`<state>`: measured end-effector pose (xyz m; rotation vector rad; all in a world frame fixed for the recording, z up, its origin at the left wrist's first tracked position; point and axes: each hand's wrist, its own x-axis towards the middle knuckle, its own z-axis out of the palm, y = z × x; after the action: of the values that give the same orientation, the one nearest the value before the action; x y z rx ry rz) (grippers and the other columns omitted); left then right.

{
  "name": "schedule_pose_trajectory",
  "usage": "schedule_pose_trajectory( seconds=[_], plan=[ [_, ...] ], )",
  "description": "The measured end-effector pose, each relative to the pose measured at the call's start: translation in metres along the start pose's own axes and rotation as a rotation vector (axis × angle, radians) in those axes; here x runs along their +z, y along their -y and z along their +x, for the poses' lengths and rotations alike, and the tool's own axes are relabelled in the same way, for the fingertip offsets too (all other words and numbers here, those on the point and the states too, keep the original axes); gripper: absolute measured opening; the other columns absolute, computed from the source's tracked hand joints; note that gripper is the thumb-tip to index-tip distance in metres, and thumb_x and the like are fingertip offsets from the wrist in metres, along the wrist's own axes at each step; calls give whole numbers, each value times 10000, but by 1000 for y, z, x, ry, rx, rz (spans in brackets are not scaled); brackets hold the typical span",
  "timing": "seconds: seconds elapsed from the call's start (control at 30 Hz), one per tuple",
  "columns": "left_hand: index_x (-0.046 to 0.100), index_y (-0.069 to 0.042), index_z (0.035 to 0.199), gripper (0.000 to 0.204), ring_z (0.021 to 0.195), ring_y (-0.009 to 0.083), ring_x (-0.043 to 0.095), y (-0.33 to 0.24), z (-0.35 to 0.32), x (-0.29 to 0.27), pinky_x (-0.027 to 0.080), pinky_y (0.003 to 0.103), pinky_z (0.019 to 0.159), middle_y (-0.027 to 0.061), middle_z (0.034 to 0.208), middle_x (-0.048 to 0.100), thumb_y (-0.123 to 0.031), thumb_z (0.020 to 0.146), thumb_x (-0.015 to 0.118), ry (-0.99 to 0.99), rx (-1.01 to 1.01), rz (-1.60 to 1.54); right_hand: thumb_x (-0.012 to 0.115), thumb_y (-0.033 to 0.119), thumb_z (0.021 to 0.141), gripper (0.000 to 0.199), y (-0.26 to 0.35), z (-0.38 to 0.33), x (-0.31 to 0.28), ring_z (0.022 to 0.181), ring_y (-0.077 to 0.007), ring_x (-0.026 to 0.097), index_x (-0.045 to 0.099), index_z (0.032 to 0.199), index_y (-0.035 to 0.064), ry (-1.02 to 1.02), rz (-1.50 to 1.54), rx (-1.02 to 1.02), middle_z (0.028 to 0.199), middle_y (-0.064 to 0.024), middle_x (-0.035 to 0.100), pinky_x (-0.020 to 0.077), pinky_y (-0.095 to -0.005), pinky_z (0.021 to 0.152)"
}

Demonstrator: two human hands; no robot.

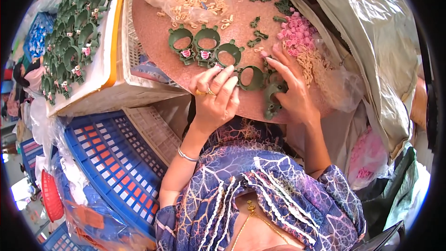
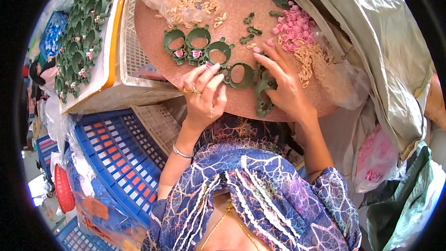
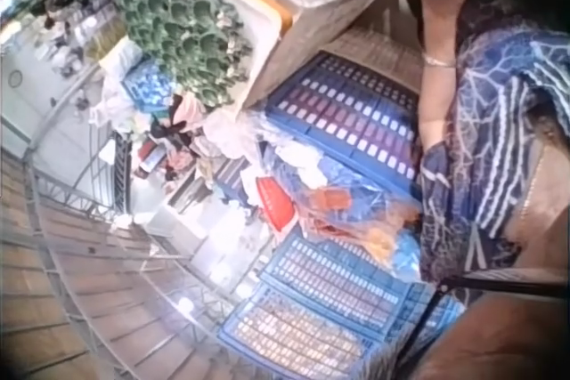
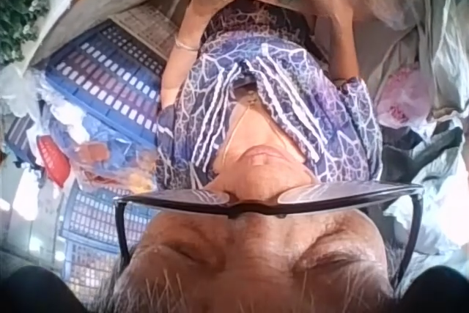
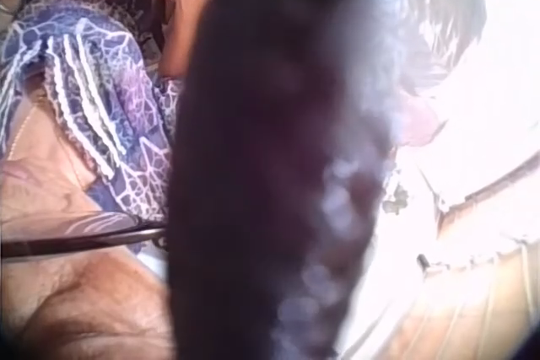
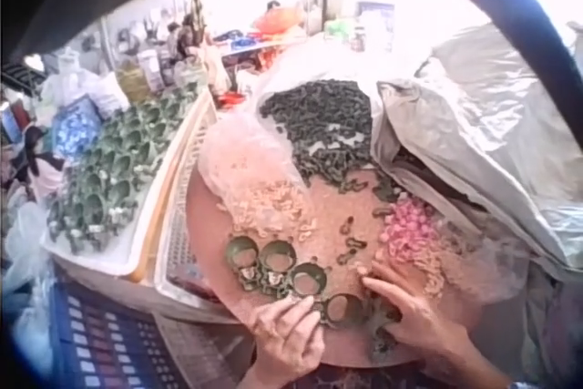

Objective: Assembling small decorative floral rings by attaching colored plastic flowers and beads to a base.

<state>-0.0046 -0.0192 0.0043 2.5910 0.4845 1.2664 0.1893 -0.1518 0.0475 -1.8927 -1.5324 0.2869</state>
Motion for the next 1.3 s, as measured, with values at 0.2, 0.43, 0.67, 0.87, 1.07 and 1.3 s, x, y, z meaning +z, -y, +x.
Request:
schedule_pose_trajectory(
  seconds=[0.2,0.43,0.67,0.87,1.07,1.3],
  plan=[
    [686,-73,1058,379,998,242,585,-12,-11,3,414,420,936,31,1048,656,-43,699,807,136,70,33,668,-141,586,631,-10,-12,0,1095,-319,580,691,1170,97,-257,-94,69,1191,-112,602,513,-403,913],
    [699,-46,1067,379,900,248,580,-26,-12,6,471,383,796,46,969,627,-84,712,827,143,-25,7,536,-108,810,385,-12,-26,-11,863,-112,570,654,1149,33,-367,484,517,1027,-60,617,485,-270,743],
    [631,-197,1118,401,1057,206,556,-44,-2,-13,487,383,820,56,1137,568,-480,845,709,245,320,-313,485,-126,743,315,43,-28,-16,804,-149,524,558,1011,23,-147,432,585,870,-50,544,458,-282,723],
    [652,-14,1040,263,1054,312,631,-54,-14,5,576,401,908,135,1122,630,-130,831,762,89,266,-373,578,-52,878,311,33,-37,-3,1036,-157,555,526,1175,24,147,944,618,1191,-91,544,479,-327,914],
    [607,11,1150,318,848,293,691,-56,-20,5,559,387,701,141,949,697,-139,899,734,189,-322,-333,649,-98,883,214,25,-35,-33,1147,-161,601,620,1076,-11,264,927,432,1406,-133,501,518,-297,929],
    [643,-13,1147,540,933,263,578,-54,-15,4,481,376,790,94,1048,614,-389,789,792,217,-44,-37,731,1,850,168,22,-18,-10,720,-93,602,691,1013,0,-305,145,293,1056,-76,707,483,-238,609]
  ],
)
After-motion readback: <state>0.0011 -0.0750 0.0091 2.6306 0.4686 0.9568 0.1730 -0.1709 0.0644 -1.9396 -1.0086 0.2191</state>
